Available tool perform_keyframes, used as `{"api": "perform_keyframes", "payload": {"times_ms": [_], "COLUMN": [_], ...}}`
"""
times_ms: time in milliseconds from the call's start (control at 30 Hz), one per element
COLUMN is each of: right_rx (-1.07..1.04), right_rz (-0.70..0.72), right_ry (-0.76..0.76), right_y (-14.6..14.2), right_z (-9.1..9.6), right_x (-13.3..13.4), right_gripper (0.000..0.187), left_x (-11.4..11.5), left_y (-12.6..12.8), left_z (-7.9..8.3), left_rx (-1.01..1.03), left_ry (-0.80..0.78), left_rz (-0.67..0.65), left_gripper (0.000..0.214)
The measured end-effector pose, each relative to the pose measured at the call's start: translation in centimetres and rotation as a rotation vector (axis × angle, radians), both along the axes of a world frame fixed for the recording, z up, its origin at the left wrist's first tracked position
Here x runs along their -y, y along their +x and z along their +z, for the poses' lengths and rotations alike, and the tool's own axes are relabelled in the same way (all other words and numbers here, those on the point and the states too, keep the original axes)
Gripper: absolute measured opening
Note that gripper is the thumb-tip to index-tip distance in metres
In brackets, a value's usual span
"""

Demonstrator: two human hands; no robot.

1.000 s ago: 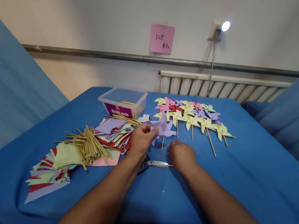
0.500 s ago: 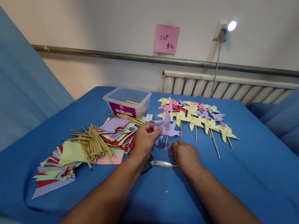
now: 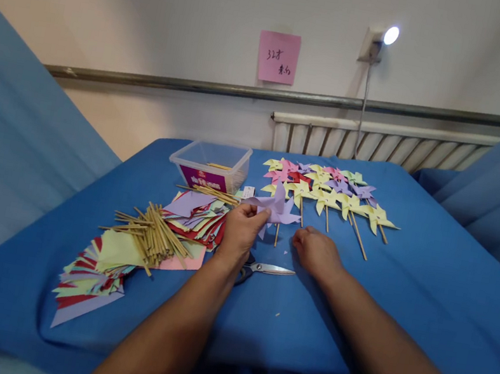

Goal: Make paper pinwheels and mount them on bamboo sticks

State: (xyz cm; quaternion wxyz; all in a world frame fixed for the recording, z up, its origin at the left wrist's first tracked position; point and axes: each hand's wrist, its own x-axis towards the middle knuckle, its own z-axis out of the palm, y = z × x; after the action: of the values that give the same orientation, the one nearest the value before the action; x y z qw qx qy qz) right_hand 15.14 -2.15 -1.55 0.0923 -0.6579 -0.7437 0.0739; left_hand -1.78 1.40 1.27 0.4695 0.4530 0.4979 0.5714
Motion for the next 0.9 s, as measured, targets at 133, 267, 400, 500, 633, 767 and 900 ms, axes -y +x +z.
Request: {"api": "perform_keyframes", "payload": {"times_ms": [133, 267, 400, 500, 633, 767, 900], "right_rx": [-0.019, 0.037, 0.098, 0.101, 0.069, -0.147, -0.551], "right_rz": [-0.038, -0.036, -0.053, -0.067, -0.063, -0.087, -0.033], "right_ry": [0.009, -0.008, -0.01, -0.005, 0.032, 0.255, 0.628], "right_y": [0.1, 0.0, -0.4, -0.7, -0.4, 0.8, 0.7], "right_z": [0.1, 0.4, 0.6, 0.3, 0.0, 0.5, 1.7], "right_x": [0.0, 0.1, 0.3, 0.4, 0.2, -0.1, 0.5], "right_gripper": [0.015, 0.019, 0.024, 0.023, 0.022, 0.018, 0.013], "left_x": [0.1, 0.3, 0.3, 0.2, 0.1, 0.1, 0.2], "left_y": [0.1, 0.2, 0.3, 0.2, 0.0, -0.1, 0.1], "left_z": [0.2, 0.5, 0.6, 0.5, 0.2, 0.2, 0.1], "left_rx": [0.018, 0.031, 0.018, 0.0, -0.036, -0.07, -0.163], "left_ry": [-0.012, -0.024, -0.028, -0.025, -0.032, -0.013, 0.023], "left_rz": [-0.017, -0.018, -0.022, -0.019, -0.016, -0.013, 0.021], "left_gripper": [0.021, 0.022, 0.023, 0.023, 0.025, 0.025, 0.022]}}
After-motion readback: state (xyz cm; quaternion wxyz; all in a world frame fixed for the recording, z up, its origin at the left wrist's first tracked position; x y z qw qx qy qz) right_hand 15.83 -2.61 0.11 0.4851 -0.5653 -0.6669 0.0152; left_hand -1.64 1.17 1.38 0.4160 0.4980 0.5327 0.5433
